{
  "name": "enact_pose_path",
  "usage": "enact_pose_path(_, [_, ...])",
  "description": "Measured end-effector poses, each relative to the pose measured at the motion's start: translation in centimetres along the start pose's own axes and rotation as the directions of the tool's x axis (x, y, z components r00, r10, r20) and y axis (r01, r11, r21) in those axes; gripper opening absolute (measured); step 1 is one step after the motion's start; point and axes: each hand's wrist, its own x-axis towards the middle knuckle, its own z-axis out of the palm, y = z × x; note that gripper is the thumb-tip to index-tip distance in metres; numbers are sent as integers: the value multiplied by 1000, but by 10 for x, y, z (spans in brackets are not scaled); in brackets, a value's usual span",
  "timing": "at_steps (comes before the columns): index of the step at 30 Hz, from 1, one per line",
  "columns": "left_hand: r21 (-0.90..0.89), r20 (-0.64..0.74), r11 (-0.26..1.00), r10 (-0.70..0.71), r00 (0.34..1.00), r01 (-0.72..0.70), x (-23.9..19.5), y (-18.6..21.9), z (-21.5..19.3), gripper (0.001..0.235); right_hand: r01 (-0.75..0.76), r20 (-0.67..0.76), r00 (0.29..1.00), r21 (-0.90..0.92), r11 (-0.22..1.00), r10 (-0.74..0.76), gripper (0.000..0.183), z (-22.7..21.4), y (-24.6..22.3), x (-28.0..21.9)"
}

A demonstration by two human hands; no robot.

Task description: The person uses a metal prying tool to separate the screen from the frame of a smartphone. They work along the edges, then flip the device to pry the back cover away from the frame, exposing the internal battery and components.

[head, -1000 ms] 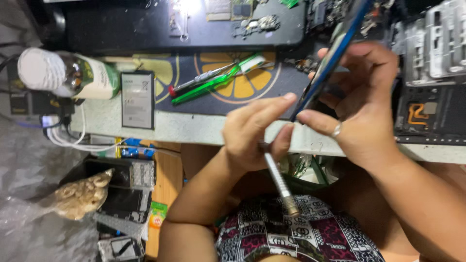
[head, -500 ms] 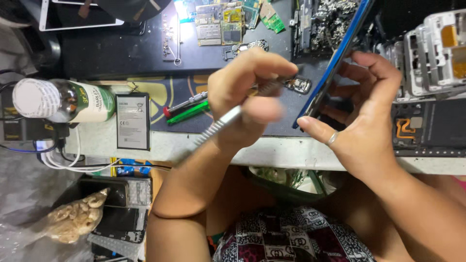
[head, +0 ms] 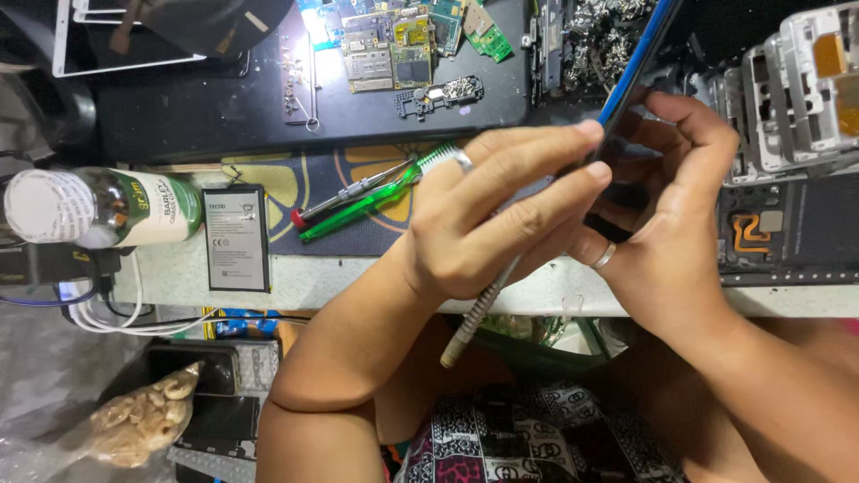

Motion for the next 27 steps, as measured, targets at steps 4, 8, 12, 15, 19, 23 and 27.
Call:
enact_pose_path(4, [-24, 86, 998, 61, 994, -59, 0, -1, -4, 31, -62, -15, 998, 61, 996, 63, 97, 1, 1, -1])
enact_pose_path(8, [7, 97, 1000, 9, 995, -9, -6, -2, 1, 30, -32, -21, 999, 34, 999, 33, 97, 2, 1, -2])
enact_pose_path(12, [-20, 94, 1000, -4, 996, 6, -11, -4, 3, 33, 30, -26, 999, -19, 999, -31, 96, 4, 0, -3])
enact_pose_path(15, [38, 76, 999, 27, 997, -30, -11, -4, 3, 31, -8, -31, 999, 31, 999, 9, 96, 6, -2, -5])
enact_pose_path(19, [49, 48, 997, 54, 997, -56, -9, -3, -1, 34, -24, -23, 999, 10, 1000, 24, 98, 10, -6, -6])
enact_pose_path(23, [60, 20, 997, 51, 999, -52, -8, -2, -5, 40, 108, -6, 994, -161, 981, -110, 99, 13, -9, -8])
enact_pose_path(27, [171, 4, 985, 39, 999, -39, -9, -1, -3, 28, 117, -15, 992, -196, 974, -122, 96, 14, -8, -9])
